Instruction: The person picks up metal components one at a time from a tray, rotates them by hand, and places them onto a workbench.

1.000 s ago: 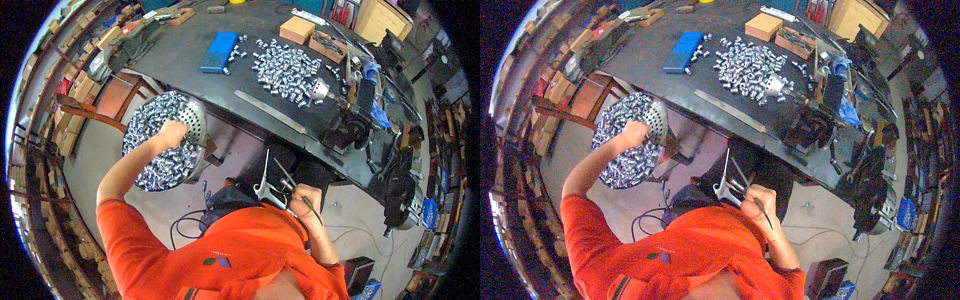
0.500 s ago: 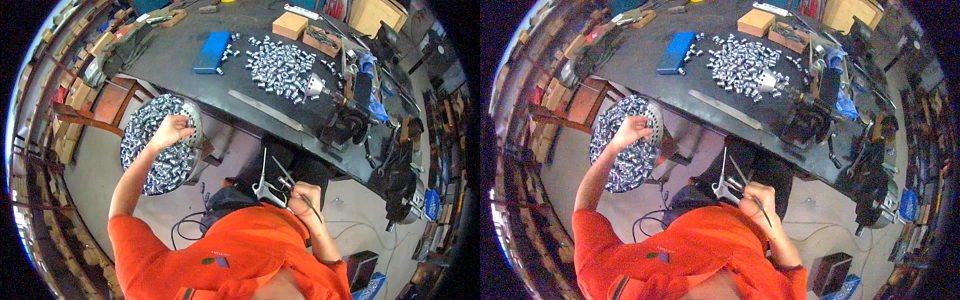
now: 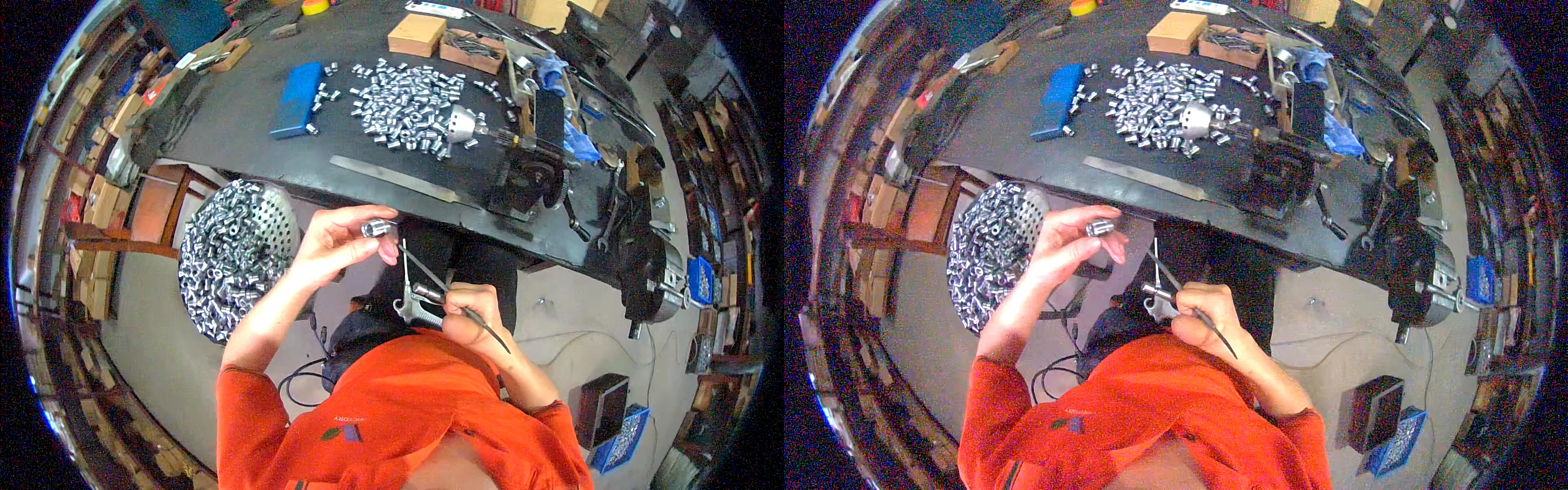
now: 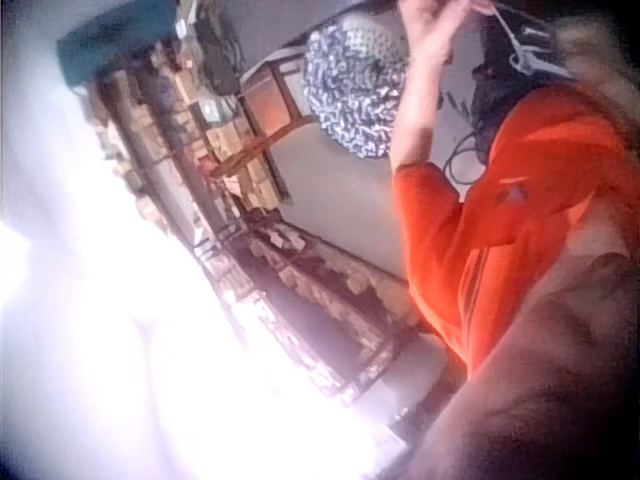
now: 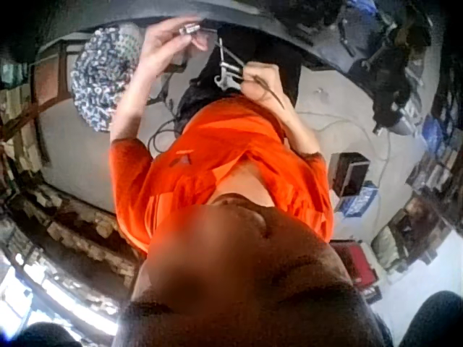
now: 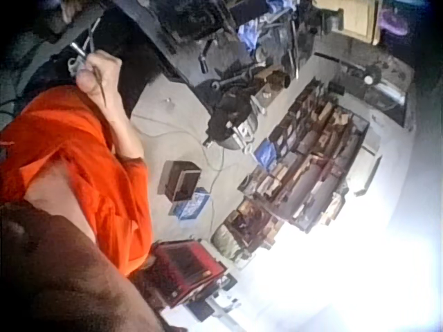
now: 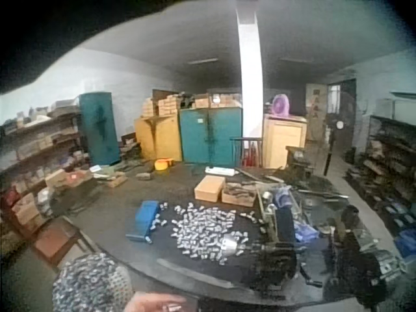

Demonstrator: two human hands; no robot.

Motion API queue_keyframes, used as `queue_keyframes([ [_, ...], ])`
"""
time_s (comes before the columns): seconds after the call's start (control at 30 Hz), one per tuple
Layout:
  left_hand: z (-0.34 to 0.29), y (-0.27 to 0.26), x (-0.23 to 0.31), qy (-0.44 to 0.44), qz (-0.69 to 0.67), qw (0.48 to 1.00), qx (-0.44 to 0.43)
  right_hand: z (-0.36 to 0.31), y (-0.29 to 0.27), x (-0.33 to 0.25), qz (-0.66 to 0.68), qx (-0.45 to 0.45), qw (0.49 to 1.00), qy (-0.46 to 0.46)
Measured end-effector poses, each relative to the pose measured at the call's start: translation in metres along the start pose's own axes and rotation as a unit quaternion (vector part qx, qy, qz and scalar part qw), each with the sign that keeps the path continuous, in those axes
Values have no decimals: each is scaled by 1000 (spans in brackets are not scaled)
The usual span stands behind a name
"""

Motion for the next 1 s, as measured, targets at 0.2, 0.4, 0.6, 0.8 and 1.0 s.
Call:
queue_keyframes([
  [0.2, 10, 21, 8, 126, 413, 899, -68, -3, -18, 3, -15, 35, 999, 15],
  [0.4, 3, 21, -9, 42, 537, 839, -78, 11, -17, 0, -45, 22, 999, 12],
  [0.6, 4, 45, -18, 133, 583, 784, -169, 18, -9, 2, -151, 40, 987, 36],
  [0.8, 4, 54, -28, 144, 573, 784, -192, 16, -9, 10, -155, 31, 986, 51],
  [1.0, 4, 33, -44, -117, 263, 953, -95, 14, -15, 6, -120, 51, 991, 44],
])
Point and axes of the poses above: each hand's wrist, its own z-axis towards the middle knuckle, its own y-axis out of the palm, x = y × z, the point moved 7 cm from there along z, towards the middle knuckle, and after that the axes turned 7 degrees about y, right-handed, at the moved point
